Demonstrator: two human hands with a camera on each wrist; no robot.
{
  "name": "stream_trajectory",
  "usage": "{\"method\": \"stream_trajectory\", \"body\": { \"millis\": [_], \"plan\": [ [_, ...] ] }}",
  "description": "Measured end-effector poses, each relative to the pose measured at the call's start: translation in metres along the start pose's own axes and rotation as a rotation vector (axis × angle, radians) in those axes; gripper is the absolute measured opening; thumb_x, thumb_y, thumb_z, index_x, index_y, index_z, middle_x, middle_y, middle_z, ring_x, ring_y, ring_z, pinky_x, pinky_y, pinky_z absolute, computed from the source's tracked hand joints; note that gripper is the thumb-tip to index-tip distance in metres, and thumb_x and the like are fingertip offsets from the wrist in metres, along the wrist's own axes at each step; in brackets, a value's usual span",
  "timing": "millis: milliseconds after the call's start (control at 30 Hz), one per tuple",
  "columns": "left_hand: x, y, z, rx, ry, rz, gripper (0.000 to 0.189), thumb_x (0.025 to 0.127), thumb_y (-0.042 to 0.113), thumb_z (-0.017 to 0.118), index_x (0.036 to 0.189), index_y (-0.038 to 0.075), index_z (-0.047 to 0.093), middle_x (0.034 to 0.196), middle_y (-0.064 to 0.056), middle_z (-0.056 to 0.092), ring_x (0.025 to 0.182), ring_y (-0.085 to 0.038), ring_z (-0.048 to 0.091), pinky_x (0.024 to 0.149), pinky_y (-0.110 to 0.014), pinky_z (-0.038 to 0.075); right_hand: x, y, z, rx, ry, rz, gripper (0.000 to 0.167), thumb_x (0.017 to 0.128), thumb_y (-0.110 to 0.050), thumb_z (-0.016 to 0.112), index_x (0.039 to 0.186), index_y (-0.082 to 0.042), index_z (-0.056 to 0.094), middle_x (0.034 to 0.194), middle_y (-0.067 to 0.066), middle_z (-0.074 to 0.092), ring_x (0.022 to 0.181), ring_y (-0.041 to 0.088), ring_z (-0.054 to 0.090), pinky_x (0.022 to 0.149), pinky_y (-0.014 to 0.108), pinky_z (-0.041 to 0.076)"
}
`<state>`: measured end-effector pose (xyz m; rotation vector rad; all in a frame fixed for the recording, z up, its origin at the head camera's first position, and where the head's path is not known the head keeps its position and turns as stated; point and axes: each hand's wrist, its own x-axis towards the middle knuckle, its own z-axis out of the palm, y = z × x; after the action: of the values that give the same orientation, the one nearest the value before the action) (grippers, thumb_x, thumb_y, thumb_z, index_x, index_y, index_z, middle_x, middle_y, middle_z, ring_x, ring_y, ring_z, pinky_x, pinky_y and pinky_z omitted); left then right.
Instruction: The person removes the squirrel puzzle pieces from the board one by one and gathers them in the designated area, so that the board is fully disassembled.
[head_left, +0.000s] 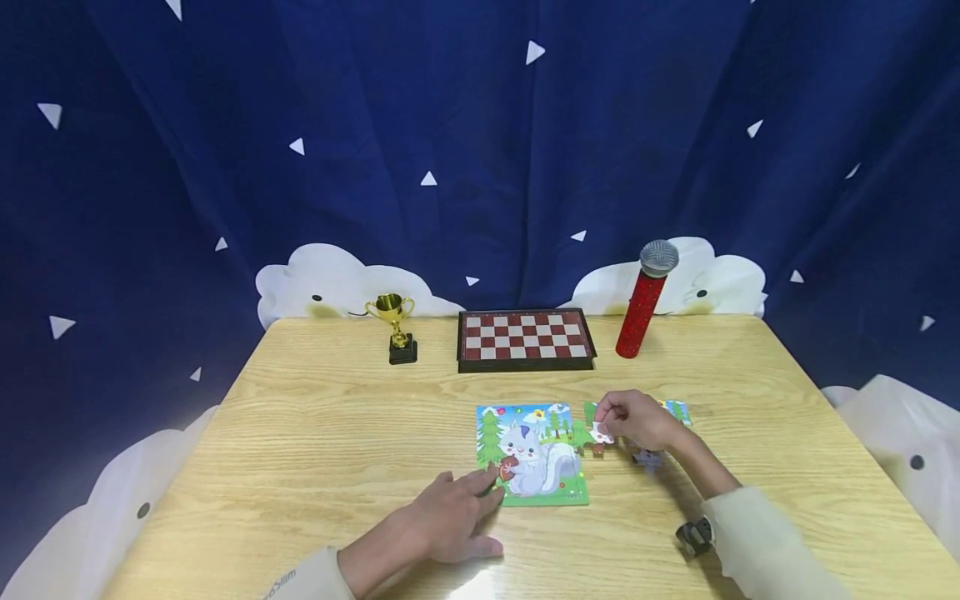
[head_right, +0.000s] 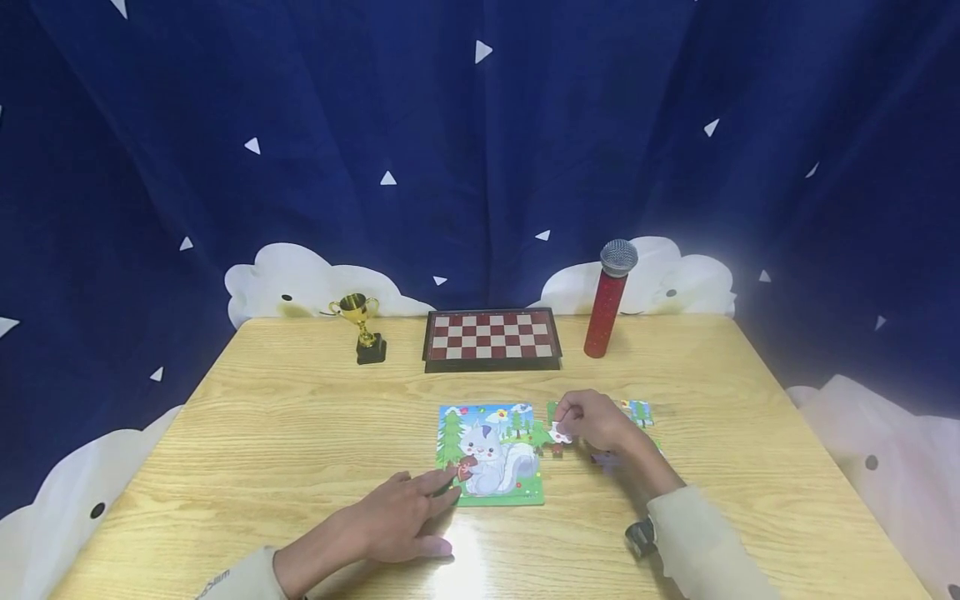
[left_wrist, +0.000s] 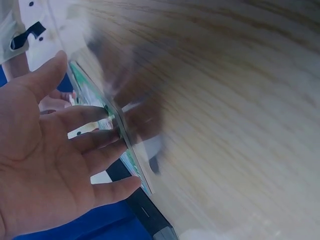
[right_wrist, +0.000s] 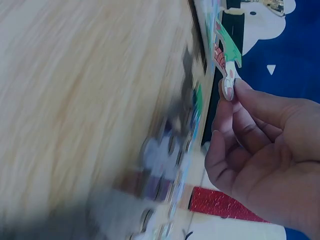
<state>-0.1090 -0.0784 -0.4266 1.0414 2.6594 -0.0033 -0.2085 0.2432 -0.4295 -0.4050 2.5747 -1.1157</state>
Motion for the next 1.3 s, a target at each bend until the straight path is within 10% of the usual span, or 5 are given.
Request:
{"method": "stream_trajectory", "body": {
  "millis": [700, 1300],
  "plan": [
    [0.001, 0.001, 0.003, 0.015, 0.012, 0.014, 0.070, 0.088, 0.062, 0.048, 0.142, 0.018, 0.044, 0.154, -0.006, 0.033, 0.140, -0.019, 0.036, 0.105, -0.049, 0.041, -0.008, 0.019, 0.003, -0.123, 0.022, 0.075, 0.009, 0.086, 0.001, 0.060, 0.082, -0.006, 0.063, 0.068, 0.002, 0.060, 0.058, 0.011, 0.046, 0.051, 0.023, 0.038],
    [0.000, 0.000, -0.001, -0.026, 0.040, 0.030, 0.071, 0.090, 0.062, 0.044, 0.142, 0.014, 0.045, 0.152, -0.011, 0.035, 0.140, -0.024, 0.037, 0.106, -0.049, 0.040, -0.012, -0.013, 0.015, -0.163, 0.054, 0.028, 0.005, 0.086, -0.005, 0.066, 0.082, -0.006, 0.066, 0.073, 0.002, 0.063, 0.063, 0.010, 0.050, 0.054, 0.021, 0.043]
  ]
}}
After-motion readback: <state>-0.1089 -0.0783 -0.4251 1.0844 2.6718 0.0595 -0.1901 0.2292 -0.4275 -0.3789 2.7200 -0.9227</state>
